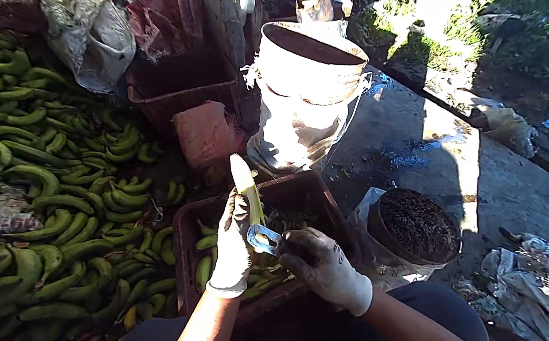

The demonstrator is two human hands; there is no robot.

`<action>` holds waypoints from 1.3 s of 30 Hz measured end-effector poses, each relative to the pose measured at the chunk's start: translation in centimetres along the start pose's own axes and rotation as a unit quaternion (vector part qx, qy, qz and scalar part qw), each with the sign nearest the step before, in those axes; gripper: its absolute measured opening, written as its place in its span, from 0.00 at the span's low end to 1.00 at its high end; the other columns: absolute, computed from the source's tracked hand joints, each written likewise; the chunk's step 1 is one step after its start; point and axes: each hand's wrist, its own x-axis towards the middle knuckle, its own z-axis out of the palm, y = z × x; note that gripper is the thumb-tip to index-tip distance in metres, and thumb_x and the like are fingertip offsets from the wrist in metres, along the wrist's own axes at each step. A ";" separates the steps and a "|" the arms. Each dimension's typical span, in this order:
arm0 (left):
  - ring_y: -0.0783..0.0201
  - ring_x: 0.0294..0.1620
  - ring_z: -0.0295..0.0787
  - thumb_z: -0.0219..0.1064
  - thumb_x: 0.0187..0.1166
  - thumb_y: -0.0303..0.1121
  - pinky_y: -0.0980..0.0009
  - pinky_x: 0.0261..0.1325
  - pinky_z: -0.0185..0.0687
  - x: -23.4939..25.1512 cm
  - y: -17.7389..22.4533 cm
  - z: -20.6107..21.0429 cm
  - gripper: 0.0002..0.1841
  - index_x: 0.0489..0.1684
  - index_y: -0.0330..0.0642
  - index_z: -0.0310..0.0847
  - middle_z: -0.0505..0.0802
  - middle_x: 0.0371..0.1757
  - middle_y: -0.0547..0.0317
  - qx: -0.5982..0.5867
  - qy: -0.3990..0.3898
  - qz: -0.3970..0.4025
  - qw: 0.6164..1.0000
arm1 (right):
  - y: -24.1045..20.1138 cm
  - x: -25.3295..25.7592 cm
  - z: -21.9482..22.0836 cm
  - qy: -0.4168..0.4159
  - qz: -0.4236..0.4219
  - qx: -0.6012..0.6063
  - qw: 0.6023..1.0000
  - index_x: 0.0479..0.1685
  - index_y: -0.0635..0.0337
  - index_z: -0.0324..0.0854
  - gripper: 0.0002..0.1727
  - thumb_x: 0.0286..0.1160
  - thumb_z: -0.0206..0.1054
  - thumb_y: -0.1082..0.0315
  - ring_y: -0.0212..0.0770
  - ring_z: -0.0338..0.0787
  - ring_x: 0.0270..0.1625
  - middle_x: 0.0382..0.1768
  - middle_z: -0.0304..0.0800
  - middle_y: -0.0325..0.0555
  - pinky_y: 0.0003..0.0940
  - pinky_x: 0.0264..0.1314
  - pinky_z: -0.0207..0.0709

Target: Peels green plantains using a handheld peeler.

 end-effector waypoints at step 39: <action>0.60 0.46 0.92 0.56 0.90 0.44 0.64 0.46 0.92 -0.7 -0.1 0.4 0.23 0.81 0.46 0.69 0.91 0.54 0.48 -0.040 -0.169 -0.251 0.952 | 6.3 6.8 -5.1 0.098 0.173 -0.043 0.979 0.68 0.39 0.87 0.26 0.79 0.64 0.37 0.34 0.91 0.59 0.57 0.93 0.34 0.51 0.67 0.83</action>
